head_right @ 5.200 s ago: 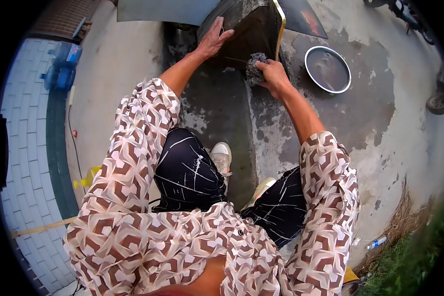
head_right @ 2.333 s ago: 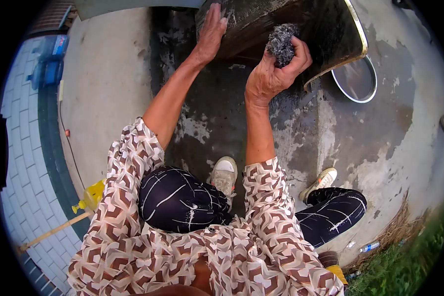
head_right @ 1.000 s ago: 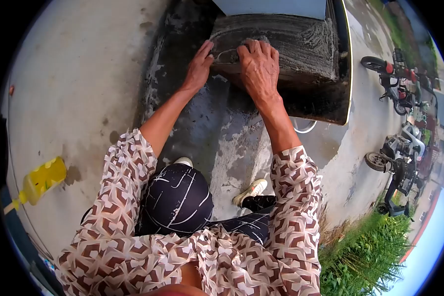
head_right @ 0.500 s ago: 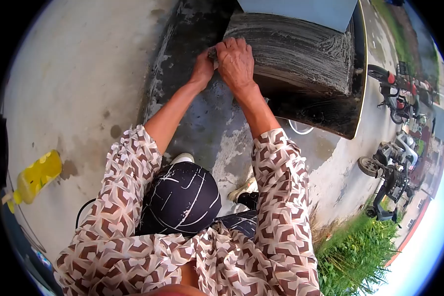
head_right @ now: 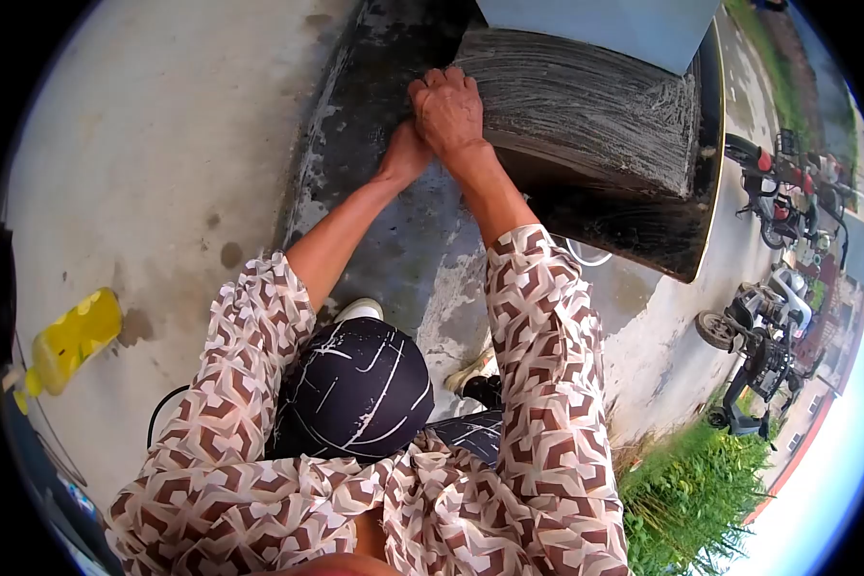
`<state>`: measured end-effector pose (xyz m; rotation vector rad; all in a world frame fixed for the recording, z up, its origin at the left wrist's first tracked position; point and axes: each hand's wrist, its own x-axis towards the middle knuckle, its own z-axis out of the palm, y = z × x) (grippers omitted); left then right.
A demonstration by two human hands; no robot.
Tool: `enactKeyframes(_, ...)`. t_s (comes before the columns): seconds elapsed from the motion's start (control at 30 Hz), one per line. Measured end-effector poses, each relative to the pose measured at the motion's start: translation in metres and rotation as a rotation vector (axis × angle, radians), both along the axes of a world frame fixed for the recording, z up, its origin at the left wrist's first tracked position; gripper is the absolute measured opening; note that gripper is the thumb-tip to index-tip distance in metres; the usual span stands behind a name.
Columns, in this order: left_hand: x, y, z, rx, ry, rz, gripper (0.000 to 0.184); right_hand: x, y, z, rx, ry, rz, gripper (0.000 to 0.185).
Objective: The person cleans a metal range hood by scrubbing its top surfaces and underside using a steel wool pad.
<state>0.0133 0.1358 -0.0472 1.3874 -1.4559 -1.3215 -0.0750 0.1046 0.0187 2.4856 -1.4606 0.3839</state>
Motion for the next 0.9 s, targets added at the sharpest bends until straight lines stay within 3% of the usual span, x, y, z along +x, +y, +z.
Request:
enactKeyframes(0.03,0.001,0.005,-0.004,0.003,0.064,-0.019,0.034,-0.017,0.002,0.014,0.018,0.037,0.024,0.017)
enactKeyframes(0.07,-0.011,0.006,-0.029,0.051,0.529,0.118,0.039,-0.039,0.003,0.033,0.033,0.078,0.048,0.018)
enactKeyframes(0.1,-0.014,0.008,-0.027,-0.019,0.524,0.126,0.039,-0.064,0.005,0.061,-0.021,0.237,-0.123,0.02)
enactKeyframes(0.13,-0.011,-0.003,-0.019,-0.071,0.497,0.143,0.039,-0.102,-0.012,0.08,-0.047,0.196,-0.301,0.035)
enactKeyframes(0.17,-0.011,-0.004,-0.009,-0.137,0.487,0.156,0.039,-0.141,-0.014,0.092,-0.17,0.111,-0.342,0.036)
enactKeyframes(0.27,-0.006,-0.01,0.029,-0.038,0.175,0.009,0.043,-0.136,-0.006,0.089,-0.305,0.133,-0.478,0.035)
enactKeyframes(0.33,-0.008,-0.01,0.012,-0.092,0.204,0.074,0.043,-0.081,-0.013,0.049,-0.293,0.076,-0.442,0.015)
enactKeyframes(0.43,-0.009,-0.017,-0.009,-0.082,0.206,0.055,0.043,-0.028,-0.016,0.012,-0.111,-0.039,-0.139,0.009)
enactKeyframes(0.57,-0.001,-0.01,0.017,-0.031,0.226,-0.028,0.044,-0.069,-0.004,0.043,0.128,0.014,0.094,0.022)
enactKeyframes(0.63,-0.012,-0.014,-0.006,-0.057,0.276,0.013,0.044,-0.12,0.0,0.087,0.01,0.167,-0.118,0.028)
enactKeyframes(0.7,-0.01,-0.014,-0.011,-0.068,0.281,0.052,0.044,-0.16,0.011,0.119,-0.194,0.145,-0.354,0.027)
enactKeyframes(0.8,-0.011,-0.009,-0.003,-0.052,0.229,0.058,0.045,-0.121,0.035,0.087,-0.324,0.119,-0.52,0.025)
enactKeyframes(0.9,-0.006,-0.009,-0.003,-0.045,0.221,0.008,0.045,-0.047,0.036,0.04,-0.207,-0.012,-0.339,0.016)
